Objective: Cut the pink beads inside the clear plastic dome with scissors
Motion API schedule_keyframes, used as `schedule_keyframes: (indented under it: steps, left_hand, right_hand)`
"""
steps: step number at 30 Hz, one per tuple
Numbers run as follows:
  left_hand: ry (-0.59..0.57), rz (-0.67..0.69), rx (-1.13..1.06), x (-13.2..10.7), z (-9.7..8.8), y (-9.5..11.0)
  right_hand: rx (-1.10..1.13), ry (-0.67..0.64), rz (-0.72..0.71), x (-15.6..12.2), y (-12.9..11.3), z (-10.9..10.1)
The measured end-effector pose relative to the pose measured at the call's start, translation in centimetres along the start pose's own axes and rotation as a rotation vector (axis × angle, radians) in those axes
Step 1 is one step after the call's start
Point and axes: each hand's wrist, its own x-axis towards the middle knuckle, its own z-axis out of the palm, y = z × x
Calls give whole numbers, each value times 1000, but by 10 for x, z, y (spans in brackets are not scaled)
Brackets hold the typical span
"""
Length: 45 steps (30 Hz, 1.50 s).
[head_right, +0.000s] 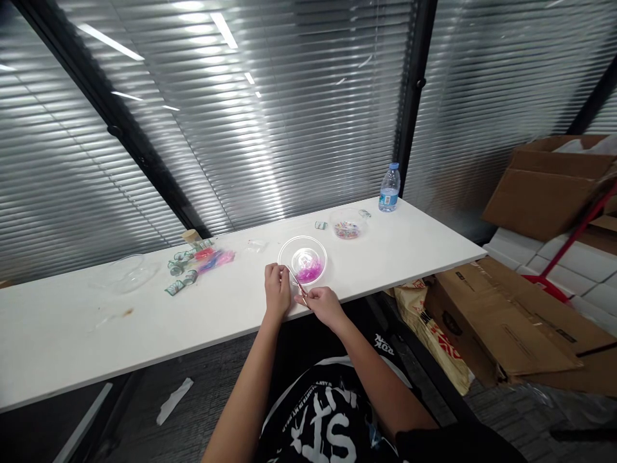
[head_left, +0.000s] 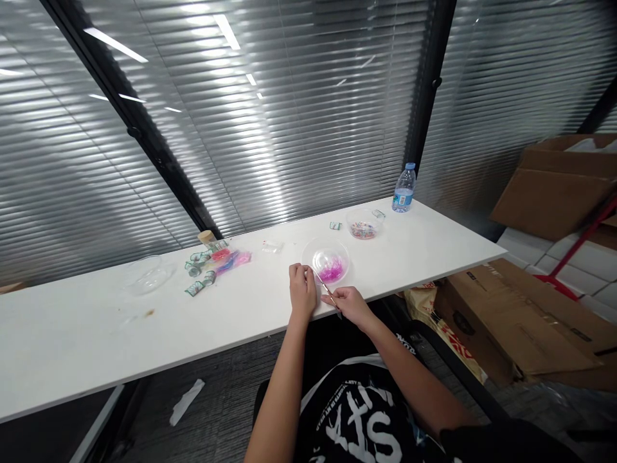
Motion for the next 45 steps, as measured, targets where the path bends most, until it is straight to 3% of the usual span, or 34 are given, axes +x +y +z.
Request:
schedule_keyframes:
  steps: [37,45]
  left_hand:
    - [-5,-9,3,1,1,-2]
    - [2,-10,-7,1,1,-1]
  right_hand:
    - [-68,14,-27,3,5,1]
    - [40,38,29,0,1,2]
